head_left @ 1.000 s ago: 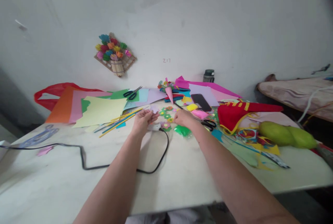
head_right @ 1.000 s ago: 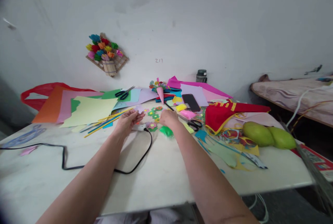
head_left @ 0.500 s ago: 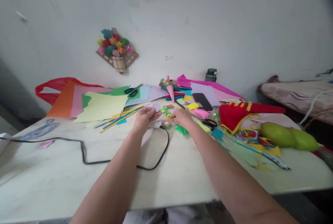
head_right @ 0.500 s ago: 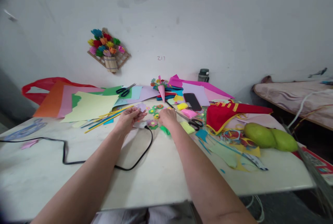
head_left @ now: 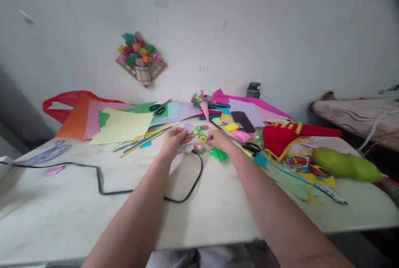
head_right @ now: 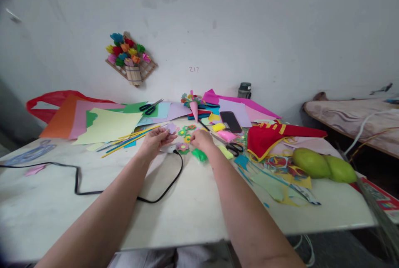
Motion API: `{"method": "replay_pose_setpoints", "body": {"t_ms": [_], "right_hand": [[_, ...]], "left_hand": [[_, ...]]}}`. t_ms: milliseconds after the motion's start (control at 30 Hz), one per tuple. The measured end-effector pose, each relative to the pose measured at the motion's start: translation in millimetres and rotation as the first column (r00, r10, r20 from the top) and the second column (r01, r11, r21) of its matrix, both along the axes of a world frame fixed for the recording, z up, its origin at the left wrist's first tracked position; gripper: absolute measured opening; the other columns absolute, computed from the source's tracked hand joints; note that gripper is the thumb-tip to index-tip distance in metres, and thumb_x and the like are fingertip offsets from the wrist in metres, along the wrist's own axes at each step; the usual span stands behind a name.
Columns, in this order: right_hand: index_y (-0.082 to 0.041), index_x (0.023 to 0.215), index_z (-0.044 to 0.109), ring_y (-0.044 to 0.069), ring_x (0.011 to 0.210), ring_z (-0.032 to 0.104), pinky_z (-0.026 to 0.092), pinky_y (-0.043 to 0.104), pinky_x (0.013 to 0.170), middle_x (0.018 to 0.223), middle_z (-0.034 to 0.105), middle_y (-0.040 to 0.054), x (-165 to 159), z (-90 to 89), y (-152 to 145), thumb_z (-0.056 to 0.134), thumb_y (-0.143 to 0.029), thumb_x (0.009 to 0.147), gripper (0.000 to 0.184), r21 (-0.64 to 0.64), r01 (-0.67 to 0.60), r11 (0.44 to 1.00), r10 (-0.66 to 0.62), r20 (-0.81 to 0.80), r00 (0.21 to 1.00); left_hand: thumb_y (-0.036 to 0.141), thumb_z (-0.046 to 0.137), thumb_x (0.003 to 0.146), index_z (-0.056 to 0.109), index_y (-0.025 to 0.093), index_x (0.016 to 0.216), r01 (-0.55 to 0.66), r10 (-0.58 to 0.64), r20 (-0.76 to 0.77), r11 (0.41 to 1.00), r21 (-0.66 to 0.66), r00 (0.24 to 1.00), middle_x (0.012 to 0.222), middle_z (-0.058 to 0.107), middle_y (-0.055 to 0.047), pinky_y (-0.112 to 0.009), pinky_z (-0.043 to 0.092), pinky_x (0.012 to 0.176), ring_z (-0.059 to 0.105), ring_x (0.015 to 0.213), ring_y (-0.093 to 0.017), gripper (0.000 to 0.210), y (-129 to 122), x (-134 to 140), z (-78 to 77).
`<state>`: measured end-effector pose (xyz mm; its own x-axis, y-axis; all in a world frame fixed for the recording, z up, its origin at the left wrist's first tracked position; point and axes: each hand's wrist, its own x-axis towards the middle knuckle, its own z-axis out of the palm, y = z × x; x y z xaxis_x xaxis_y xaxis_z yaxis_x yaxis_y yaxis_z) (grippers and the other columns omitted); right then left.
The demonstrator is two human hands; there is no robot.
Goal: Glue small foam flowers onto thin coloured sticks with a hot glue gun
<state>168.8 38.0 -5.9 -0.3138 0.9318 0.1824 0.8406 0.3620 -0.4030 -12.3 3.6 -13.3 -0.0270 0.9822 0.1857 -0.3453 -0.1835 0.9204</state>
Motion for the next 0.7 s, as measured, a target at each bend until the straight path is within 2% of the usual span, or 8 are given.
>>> {"method": "replay_pose_setpoints", "body": {"t_ms": [100,200,267,433,567,700], "right_hand": [[-0.012,0.074,0.067,0.013,0.065,0.057,0.042,0.023,0.063,0.070,0.065,0.0043,4.3,-0.5,1.0,0.060,-0.014,0.062,0.014,-0.090,-0.012,0.996,-0.019,-0.326,0.945],[-0.008,0.082,0.065,0.011,0.062,0.055,0.042,0.023,0.063,0.069,0.063,0.0042,5.7,3.1,-1.9,0.061,-0.014,0.060,0.023,-0.154,-0.093,0.984,-0.021,-0.610,0.792],[-0.008,0.079,0.064,0.010,0.062,0.053,0.041,0.023,0.063,0.069,0.062,0.0031,4.8,7.9,-6.0,0.062,-0.019,0.061,0.021,-0.130,-0.157,0.979,0.019,-0.709,0.705],[-0.011,0.064,0.062,0.008,0.053,0.044,0.036,0.023,0.057,0.056,0.054,-0.0014,-1.9,17.5,-15.9,0.060,-0.035,0.065,0.025,-0.030,-0.158,0.987,0.079,-0.765,0.639],[-0.013,0.055,0.056,0.007,0.050,0.038,0.031,0.022,0.052,0.050,0.047,-0.0032,-9.8,16.6,-19.8,0.054,-0.044,0.069,0.034,0.004,-0.173,0.985,0.116,-0.759,0.640],[-0.014,0.053,0.053,0.007,0.049,0.037,0.030,0.022,0.050,0.048,0.044,-0.0040,-15.7,13.7,-21.3,0.052,-0.045,0.071,0.035,0.015,-0.148,0.989,0.108,-0.758,0.643]], "left_hand": [[0.024,0.070,0.062,0.049,0.013,0.070,0.006,-0.006,-0.011,1.000,-0.007,1.000,0.064,0.064,-0.004,-0.027,0.051,0.064,0.066,0.069,-0.019,0.025,-1.1,1.9,1.1],[0.024,0.070,0.062,0.050,0.013,0.071,0.010,-0.011,-0.036,1.000,-0.024,0.999,0.065,0.065,-0.005,-0.026,0.051,0.063,0.066,0.070,-0.019,0.024,-2.0,4.6,2.3],[0.024,0.070,0.061,0.053,0.013,0.073,0.016,-0.018,-0.057,0.999,-0.030,0.998,0.066,0.066,-0.005,-0.026,0.051,0.063,0.066,0.070,-0.019,0.024,-2.4,6.1,2.7],[0.025,0.070,0.061,0.055,0.011,0.074,0.063,-0.065,-0.091,0.997,-0.033,0.994,0.067,0.066,-0.005,-0.025,0.051,0.064,0.066,0.071,-0.019,0.025,-4.3,8.0,2.7],[0.025,0.072,0.059,0.052,0.012,0.071,0.090,-0.091,-0.067,0.996,-0.023,0.994,0.062,0.064,-0.003,-0.026,0.051,0.064,0.066,0.071,-0.021,0.026,-7.0,10.2,4.2],[0.025,0.072,0.059,0.051,0.013,0.072,0.121,-0.122,-0.051,0.992,-0.030,0.991,0.064,0.065,-0.004,-0.027,0.051,0.066,0.066,0.072,-0.021,0.027,-8.9,13.7,6.5]]}}
